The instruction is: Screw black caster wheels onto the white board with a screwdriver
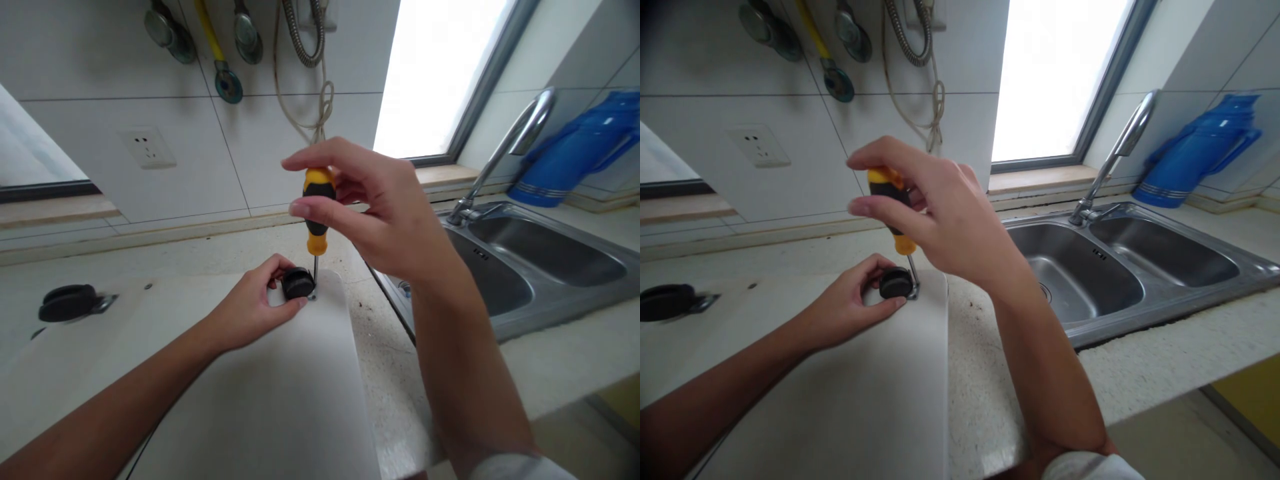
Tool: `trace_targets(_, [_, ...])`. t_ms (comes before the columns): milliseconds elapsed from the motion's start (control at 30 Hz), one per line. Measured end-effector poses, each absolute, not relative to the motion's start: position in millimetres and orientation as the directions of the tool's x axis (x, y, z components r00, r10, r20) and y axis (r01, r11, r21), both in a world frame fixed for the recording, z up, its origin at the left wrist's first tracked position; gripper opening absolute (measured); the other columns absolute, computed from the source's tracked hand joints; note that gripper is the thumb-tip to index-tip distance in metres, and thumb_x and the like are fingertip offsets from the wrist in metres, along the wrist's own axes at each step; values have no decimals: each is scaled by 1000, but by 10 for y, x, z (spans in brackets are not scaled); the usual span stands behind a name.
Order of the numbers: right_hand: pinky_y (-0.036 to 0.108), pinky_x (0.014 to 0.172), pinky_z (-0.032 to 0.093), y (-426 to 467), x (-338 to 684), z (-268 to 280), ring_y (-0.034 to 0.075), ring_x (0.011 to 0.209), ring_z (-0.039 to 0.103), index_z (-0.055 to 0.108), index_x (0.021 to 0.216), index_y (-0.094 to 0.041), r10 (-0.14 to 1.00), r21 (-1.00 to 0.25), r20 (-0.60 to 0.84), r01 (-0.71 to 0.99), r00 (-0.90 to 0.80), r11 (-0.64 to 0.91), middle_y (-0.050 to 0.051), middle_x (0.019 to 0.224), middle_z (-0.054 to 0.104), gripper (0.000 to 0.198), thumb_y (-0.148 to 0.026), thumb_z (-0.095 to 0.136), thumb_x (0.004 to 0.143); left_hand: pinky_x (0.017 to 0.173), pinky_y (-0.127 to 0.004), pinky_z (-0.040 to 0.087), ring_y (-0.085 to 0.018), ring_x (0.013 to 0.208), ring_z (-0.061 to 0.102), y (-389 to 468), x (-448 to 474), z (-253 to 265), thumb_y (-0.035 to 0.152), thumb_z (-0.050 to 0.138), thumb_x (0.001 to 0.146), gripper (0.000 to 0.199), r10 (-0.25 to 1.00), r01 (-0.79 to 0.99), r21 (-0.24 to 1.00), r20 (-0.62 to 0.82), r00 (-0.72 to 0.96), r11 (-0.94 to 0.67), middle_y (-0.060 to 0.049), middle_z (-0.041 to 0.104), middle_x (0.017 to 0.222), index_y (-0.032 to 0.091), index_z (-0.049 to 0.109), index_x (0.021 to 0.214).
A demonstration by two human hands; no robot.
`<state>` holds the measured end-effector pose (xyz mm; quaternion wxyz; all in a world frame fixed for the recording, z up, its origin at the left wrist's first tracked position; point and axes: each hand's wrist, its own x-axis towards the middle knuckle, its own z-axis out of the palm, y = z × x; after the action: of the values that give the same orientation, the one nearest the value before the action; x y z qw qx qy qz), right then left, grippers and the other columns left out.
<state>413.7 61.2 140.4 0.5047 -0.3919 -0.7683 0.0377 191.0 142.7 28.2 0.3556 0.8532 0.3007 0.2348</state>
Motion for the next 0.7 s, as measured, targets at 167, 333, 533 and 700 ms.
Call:
trace_targets(167, [39, 100, 57, 579, 4029, 1390, 21, 105, 68, 75, 119, -24, 638, -395, 766, 723, -81, 567, 5, 114, 76, 33, -53, 62, 108, 95, -46, 55, -28, 105, 70, 1431, 1911, 270, 38, 84, 89, 36, 685, 334, 769, 180, 706, -546, -5, 77, 112, 27, 62, 116])
trace_targets(333, [34, 112, 57, 595, 4174, 1423, 19, 130, 70, 67, 144, -23, 682, -608, 680, 312, -270, 730, 5, 144, 71, 40, -44, 55, 113, 94, -45, 54, -28, 105, 69, 1445, 1902, 254, 40, 84, 90, 37, 675, 333, 766, 174, 716, -550, -5, 77, 112, 28, 62, 117])
trace_targets(533, [32, 78, 51, 697, 4092, 1344, 15, 78, 62, 75, 95, -22, 529, -376, 848, 747, 38, 548, 0, 82, 70, 38, -60, 71, 100, 93, -45, 53, -28, 102, 69, 1425, 1910, 284, 39, 83, 89, 38, 687, 346, 764, 169, 707, -544, -5, 77, 108, 27, 62, 117])
trace_targets(700, [32, 94, 52, 658, 4020, 1328, 18, 108, 68, 73, 125, -20, 591, -374, 804, 712, -70, 594, 6, 114, 75, 42, -54, 55, 111, 93, -44, 54, -27, 102, 70, 1436, 1908, 261, 40, 84, 88, 38, 679, 329, 762, 191, 709, -558, -5, 77, 109, 26, 63, 116])
